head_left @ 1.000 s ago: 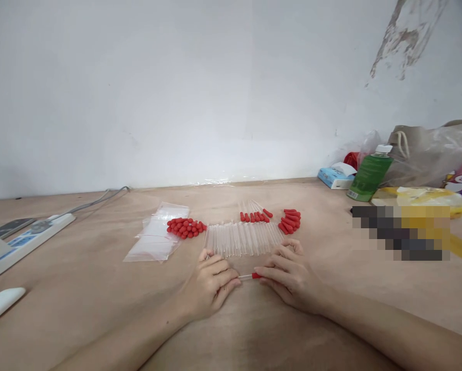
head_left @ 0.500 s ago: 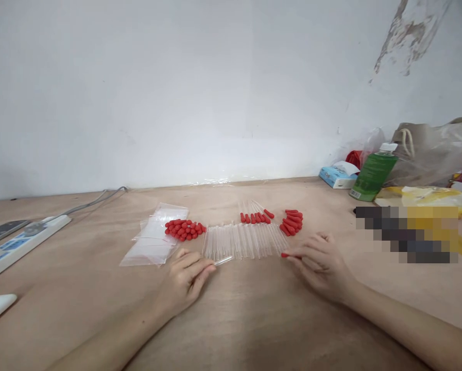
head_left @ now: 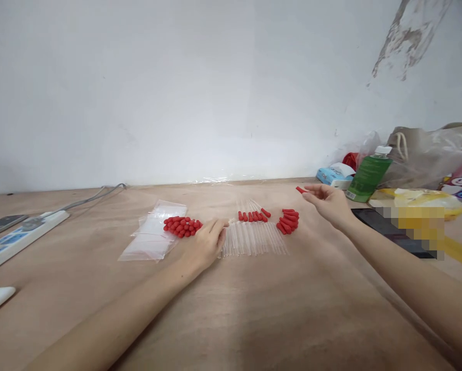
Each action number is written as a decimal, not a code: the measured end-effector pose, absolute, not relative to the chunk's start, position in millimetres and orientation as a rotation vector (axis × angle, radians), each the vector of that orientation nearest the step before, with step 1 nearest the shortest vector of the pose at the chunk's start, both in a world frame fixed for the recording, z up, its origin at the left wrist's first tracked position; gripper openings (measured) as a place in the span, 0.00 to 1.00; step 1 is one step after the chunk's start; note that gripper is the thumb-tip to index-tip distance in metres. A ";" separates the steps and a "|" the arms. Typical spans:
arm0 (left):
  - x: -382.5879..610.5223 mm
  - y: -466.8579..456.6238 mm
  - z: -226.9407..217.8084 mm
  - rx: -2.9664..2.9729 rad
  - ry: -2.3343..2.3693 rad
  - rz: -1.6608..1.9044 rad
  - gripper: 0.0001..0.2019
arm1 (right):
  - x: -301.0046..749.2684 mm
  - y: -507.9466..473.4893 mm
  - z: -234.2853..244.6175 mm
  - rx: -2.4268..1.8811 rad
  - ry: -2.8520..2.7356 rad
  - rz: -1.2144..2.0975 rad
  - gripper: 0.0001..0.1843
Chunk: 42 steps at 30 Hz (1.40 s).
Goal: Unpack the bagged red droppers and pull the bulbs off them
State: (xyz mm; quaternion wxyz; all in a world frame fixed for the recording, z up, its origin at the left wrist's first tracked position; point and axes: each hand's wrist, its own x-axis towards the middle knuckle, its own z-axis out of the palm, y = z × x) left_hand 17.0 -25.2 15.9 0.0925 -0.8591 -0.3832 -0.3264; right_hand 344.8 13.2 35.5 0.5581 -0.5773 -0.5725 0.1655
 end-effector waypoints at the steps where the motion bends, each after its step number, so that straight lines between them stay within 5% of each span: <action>1: 22.3 -22.0 13.9 -2.544 -1.126 -0.975 0.07 | 348.8 18.7 34.2 -1.359 -1.316 0.412 0.16; 12: 47.1 -22.2 2.1 -2.762 -1.247 -0.893 0.10 | 362.7 30.3 6.1 -1.515 -1.422 0.407 0.14; 17: 39.1 -39.1 12.8 -2.755 -1.209 -0.951 0.22 | 366.4 32.8 2.3 -1.580 -1.527 0.435 0.14; 28: -24.3 -38.2 3.6 -2.470 -1.493 -1.064 0.09 | 358.2 51.1 -11.2 -1.590 -1.486 0.523 0.14; 42: -21.6 -38.5 3.8 -2.511 -1.564 -1.024 0.10 | 346.9 42.6 7.0 -1.760 -1.460 0.308 0.18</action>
